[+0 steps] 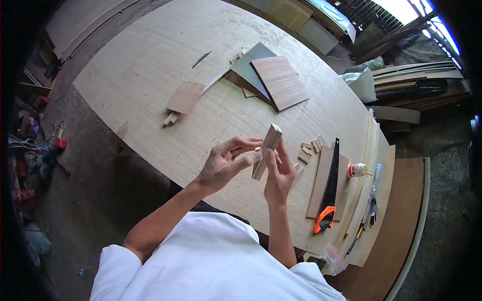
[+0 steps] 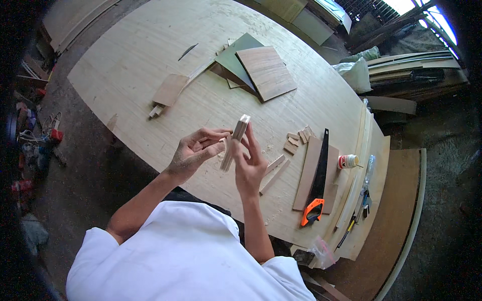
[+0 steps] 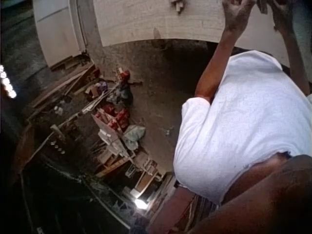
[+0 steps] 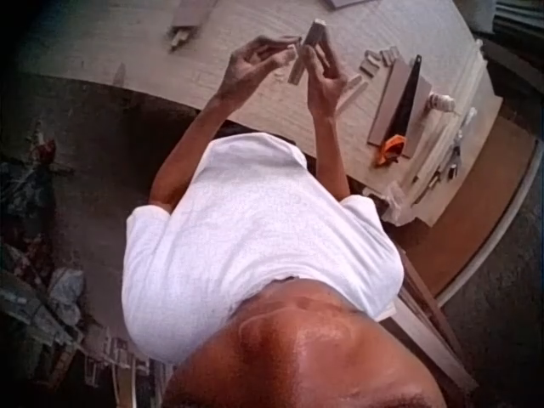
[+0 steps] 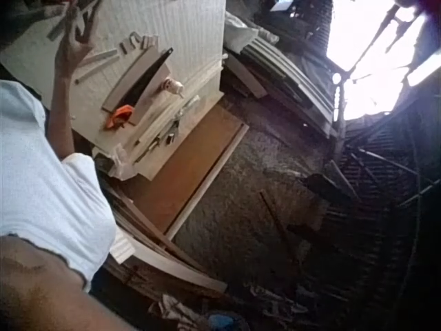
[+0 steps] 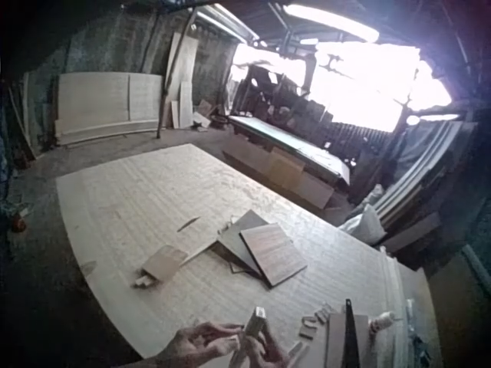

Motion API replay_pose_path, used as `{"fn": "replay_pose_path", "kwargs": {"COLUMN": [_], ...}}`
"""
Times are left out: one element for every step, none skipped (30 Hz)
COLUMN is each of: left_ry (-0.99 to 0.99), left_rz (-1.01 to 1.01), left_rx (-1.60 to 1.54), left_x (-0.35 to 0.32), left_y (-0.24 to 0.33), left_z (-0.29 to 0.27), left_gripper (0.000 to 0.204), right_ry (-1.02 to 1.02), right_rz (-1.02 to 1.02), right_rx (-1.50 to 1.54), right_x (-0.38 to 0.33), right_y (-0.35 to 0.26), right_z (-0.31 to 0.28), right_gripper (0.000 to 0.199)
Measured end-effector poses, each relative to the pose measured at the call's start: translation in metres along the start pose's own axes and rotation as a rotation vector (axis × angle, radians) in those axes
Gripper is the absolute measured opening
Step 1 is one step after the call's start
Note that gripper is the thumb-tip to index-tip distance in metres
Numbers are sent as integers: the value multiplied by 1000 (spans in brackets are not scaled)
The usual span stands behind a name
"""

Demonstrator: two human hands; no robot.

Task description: Fitting together small wooden pieces and blocks on a workbench to check their alignment.

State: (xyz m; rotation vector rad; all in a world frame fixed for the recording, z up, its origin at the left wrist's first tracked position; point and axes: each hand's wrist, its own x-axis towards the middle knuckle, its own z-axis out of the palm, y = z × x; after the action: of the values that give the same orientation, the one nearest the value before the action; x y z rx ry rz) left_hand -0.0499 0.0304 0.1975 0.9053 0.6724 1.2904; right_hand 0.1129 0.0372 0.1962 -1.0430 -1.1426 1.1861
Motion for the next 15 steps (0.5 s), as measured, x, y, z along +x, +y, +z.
{"fn": "replay_pose_path", "kwargs": {"left_ry": [-5, -3, 2, 16, 23, 20, 5, -7, -7, -8, -6, -3, 1, -5, -11], "left_rz": [-18, -29, -29, -56, -83, -83, -45, -4, -1, -16, -34, -35, -27, -19, -22], "left_rx": [15, 32, 30, 6, -14, -11, 4, 18, 18, 2, -15, -17, 20, 59, 60], "left_x": [-2, 0, 1, 2, 4, 4, 2, 1, 0, -1, -3, -3, -2, -1, -1], "left_y": [-1, -1, -1, 2, 4, 4, 2, -2, -5, -9, -9, -8, -5, -2, -1], "left_z": [-1, -4, -4, -4, -5, -6, -6, -6, -7, -9, -9, -8, -7, -5, -5], "left_gripper": [31, 31, 31, 31, 31, 31, 28, 26, 26, 26, 26, 26, 27, 27, 27], "right_ry": [30, 20, 5, -9, -7, 5, 17, 16, 27, 39, 21, 19, -10, -31, 3], "right_rz": [106, 105, 43, -20, -22, -8, 6, 4, 51, 99, 58, 61, 5, -58, 15], "right_rx": [15, 16, 8, 1, 2, -12, -26, -26, -14, -2, -5, -6, 23, 54, -39], "right_x": [4, 3, -5, -10, -10, -9, -8, -6, -2, 0, -10, -11, -11, -12, -7], "right_y": [6, 2, -8, -13, -12, -9, -7, -4, -1, 0, -9, -12, -13, -15, -10], "right_z": [-5, 1, 8, 11, 11, 10, 9, 7, 6, 5, 9, 10, 10, 9, 5], "right_gripper": [61, 61, 62, 62, 62, 62, 62, 62, 62, 62, 61, 61, 60, 59, 59]}}
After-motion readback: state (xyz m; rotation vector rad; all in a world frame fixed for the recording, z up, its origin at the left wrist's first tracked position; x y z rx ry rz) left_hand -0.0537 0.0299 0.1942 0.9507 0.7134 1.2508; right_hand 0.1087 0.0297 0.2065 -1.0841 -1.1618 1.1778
